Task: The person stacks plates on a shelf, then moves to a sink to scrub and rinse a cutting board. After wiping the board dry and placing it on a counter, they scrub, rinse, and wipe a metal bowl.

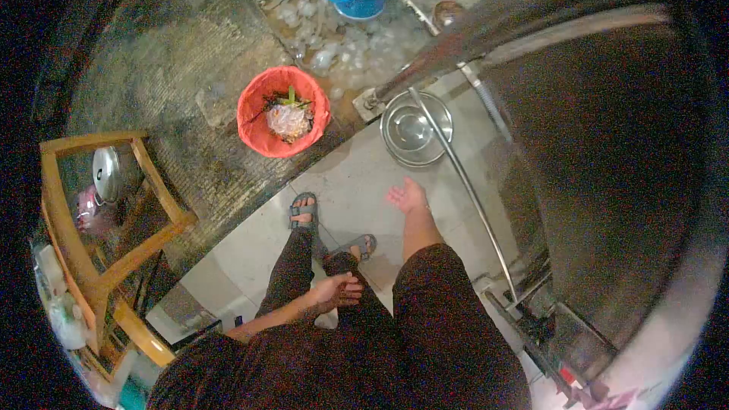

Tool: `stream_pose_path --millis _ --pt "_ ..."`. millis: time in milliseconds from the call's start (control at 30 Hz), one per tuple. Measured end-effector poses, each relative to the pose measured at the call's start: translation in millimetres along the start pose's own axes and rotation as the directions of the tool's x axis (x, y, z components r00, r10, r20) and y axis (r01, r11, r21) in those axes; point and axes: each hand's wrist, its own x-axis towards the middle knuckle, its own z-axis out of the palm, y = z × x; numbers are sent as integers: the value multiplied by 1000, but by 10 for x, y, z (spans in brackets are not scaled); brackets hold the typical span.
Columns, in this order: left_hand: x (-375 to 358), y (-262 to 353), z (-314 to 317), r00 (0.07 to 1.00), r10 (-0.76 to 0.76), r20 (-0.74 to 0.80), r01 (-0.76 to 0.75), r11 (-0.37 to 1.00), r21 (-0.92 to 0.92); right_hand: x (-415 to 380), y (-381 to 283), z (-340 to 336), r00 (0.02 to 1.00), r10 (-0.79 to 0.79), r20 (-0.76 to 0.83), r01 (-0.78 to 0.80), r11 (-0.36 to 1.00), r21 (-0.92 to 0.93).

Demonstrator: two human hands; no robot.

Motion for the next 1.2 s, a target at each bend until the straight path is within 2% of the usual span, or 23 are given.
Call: stream_pose_path --millis 67,100,167,233,300,400,500,567,633,700,733,767,800,933,1000,1067,1100,1133,1167,1200 --pt "89 -99 -154 998 -41 52 41 999 -12 396 -48 53 1000 10 -13 -6 970 244" --pt "122 -137 -241 998 -49 45 50 999 -18 553 -55 69 1000 22 -17 -17 969 246" --pt "156 -138 -346 996 -57 67 58 998 -23 754 -110 152 998 12 -67 15 923 384" --pt "127 -104 -401 997 -37 65 39 999 -20 909 -136 188 998 -4 -66 31 912 408" --pt "143 -119 -418 999 30 -25 -29 998 54 1106 -160 123 997 -21 -74 51 899 434" --pt "265 -225 -479 1000 -6 -23 8 994 109 1399 -225 -27 998 -35 -45 51 901 431" --pt "333 -293 -496 996 -81 -30 84 990 109 1420 -250 7 990 -74 -119 122 873 472" --pt "355 -273 -528 995 -95 -41 100 987 129 1269 -292 95 980 -176 -93 199 847 493" --pt "351 -242 -494 993 -108 -49 114 983 145 1555 -265 -60 983 -179 -50 177 817 548" --pt "284 -151 -399 993 -57 -107 73 985 156 1677 -266 -100 982 -187 -6 153 782 604" --pt "296 -157 -391 992 -57 -108 74 985 156 1667 -260 -68 988 -126 -92 156 781 604" --pt "311 -182 -377 995 -57 -85 70 986 151 1638 -243 -45 982 -64 -179 161 782 602" --pt "332 -213 -354 997 -56 -59 64 988 143 1589 -195 -30 981 -66 -184 165 784 598" --pt "430 -257 -338 1000 21 -4 -20 981 193 1466 255 -326 976 116 -186 -25 901 432" --pt "392 -180 -275 995 44 -87 -24 976 216 1160 524 -392 976 60 -208 4 955 296" --pt "423 -154 -353 994 73 -83 -53 974 222 917 799 -526 995 49 -83 -23 958 287" --pt "459 -145 -375 992 99 -85 -77 971 225 764 912 -592 996 36 -82 -11 958 285" --pt "480 -173 -330 944 178 -276 -119 969 218 604 1019 -659 992 35 -118 -15 985 171" --pt "477 -145 -331 946 188 -263 -130 966 226 425 1109 -714 988 30 -154 -22 998 55" --pt "445 -95 -364 913 266 -309 -206 955 213 247 1181 -777 981 19 -192 -30 998 -57"
